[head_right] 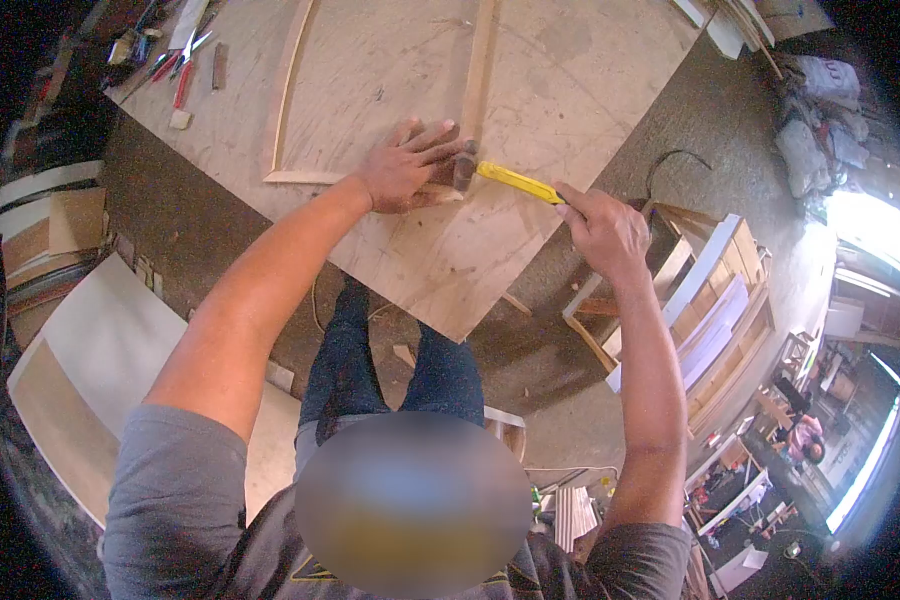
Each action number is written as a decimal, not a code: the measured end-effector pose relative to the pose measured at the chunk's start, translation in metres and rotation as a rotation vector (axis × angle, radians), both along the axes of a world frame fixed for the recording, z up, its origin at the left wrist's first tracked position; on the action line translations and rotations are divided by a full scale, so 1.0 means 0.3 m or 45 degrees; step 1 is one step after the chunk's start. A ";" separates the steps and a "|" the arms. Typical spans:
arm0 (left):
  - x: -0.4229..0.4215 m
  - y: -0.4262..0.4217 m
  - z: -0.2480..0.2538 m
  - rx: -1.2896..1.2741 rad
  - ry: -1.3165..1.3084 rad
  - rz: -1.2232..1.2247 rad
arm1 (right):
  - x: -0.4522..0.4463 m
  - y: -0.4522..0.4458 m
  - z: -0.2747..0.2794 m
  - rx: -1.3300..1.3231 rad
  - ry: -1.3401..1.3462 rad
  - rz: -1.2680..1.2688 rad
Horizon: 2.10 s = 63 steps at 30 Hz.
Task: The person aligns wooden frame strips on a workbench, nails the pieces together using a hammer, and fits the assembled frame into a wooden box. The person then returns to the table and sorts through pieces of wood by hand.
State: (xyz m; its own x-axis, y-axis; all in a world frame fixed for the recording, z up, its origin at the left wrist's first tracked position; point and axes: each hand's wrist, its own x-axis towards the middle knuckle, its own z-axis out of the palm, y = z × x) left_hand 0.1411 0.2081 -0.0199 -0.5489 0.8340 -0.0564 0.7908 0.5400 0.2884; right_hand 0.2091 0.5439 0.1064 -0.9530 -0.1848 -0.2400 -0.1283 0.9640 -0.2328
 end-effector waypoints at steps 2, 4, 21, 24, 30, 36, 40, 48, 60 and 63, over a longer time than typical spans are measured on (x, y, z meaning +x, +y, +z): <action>0.002 0.001 -0.003 0.008 0.023 0.013 | -0.009 -0.007 0.021 0.015 -0.020 -0.014; 0.004 0.002 -0.005 0.003 0.035 0.015 | -0.008 -0.007 0.020 0.017 -0.013 -0.016; 0.005 0.001 -0.025 -0.043 0.039 0.006 | 0.011 0.008 -0.004 0.007 0.052 0.001; 0.009 0.001 -0.046 0.028 0.049 0.024 | 0.005 -0.002 0.002 -0.091 0.078 -0.074; 0.009 0.005 -0.042 0.034 0.048 0.035 | -0.003 -0.008 0.022 -0.036 0.029 -0.068; 0.009 0.005 -0.006 0.000 0.014 0.029 | -0.007 0.003 0.017 -0.021 -0.013 -0.033; 0.009 0.002 -0.030 0.045 0.040 0.027 | -0.001 0.000 0.001 -0.022 0.024 -0.047; 0.009 0.001 -0.013 0.028 0.031 0.013 | -0.005 0.011 -0.001 0.041 0.022 0.040; 0.011 0.000 -0.034 0.093 0.100 0.027 | 0.004 -0.003 -0.001 -0.023 0.075 -0.025; 0.006 0.000 -0.011 0.069 0.062 0.003 | -0.019 -0.016 0.038 0.047 -0.077 -0.009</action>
State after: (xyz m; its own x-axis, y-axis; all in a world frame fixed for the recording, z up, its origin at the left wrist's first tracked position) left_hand 0.1429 0.2080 -0.0231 -0.5517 0.8339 0.0158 0.8035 0.5263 0.2782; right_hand 0.2034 0.5391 0.1178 -0.9379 -0.1679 -0.3034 -0.1081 0.9729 -0.2044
